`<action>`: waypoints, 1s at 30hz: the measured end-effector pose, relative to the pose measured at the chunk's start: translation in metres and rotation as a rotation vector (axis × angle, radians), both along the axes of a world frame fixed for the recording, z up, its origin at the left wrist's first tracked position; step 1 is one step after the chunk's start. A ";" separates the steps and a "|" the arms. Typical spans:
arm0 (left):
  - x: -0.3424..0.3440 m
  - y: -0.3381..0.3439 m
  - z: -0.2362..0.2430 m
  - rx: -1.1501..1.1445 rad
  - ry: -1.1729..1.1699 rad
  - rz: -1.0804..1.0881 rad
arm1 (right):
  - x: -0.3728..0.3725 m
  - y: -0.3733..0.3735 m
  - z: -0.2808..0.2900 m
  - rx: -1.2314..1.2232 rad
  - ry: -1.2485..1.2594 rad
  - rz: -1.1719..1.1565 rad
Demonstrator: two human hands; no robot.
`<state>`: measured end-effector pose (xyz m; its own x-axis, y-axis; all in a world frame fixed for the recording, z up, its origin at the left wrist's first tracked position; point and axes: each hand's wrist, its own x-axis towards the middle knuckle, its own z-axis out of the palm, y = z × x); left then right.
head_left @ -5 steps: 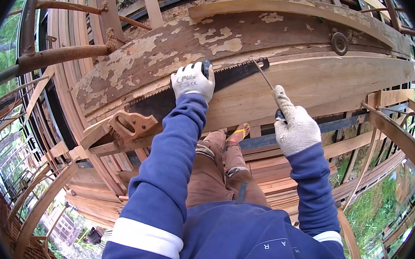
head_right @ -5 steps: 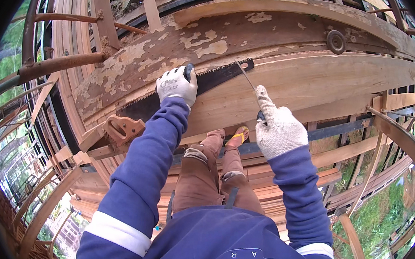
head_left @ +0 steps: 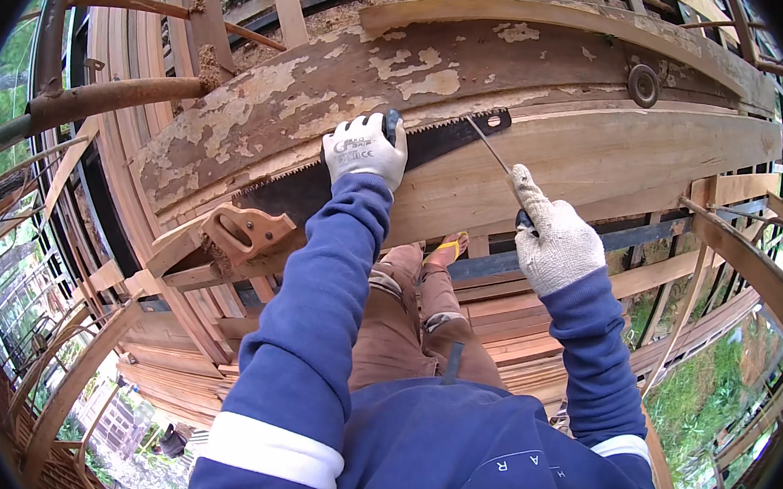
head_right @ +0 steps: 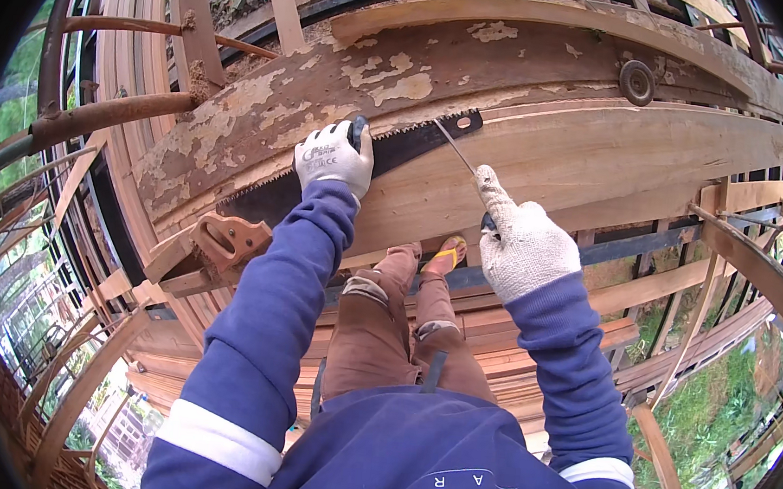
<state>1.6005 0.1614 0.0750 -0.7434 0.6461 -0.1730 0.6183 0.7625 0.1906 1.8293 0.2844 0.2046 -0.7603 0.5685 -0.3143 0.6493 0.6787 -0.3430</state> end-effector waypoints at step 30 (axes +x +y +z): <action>-0.002 0.001 0.003 0.077 0.039 0.010 | -0.062 0.083 -0.087 0.104 0.706 -0.205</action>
<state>1.5982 0.1625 0.0776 -0.7548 0.6492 -0.0941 0.6190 0.7524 0.2252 1.7669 0.3679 0.1175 -0.6368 0.7211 0.2729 0.4155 0.6192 -0.6663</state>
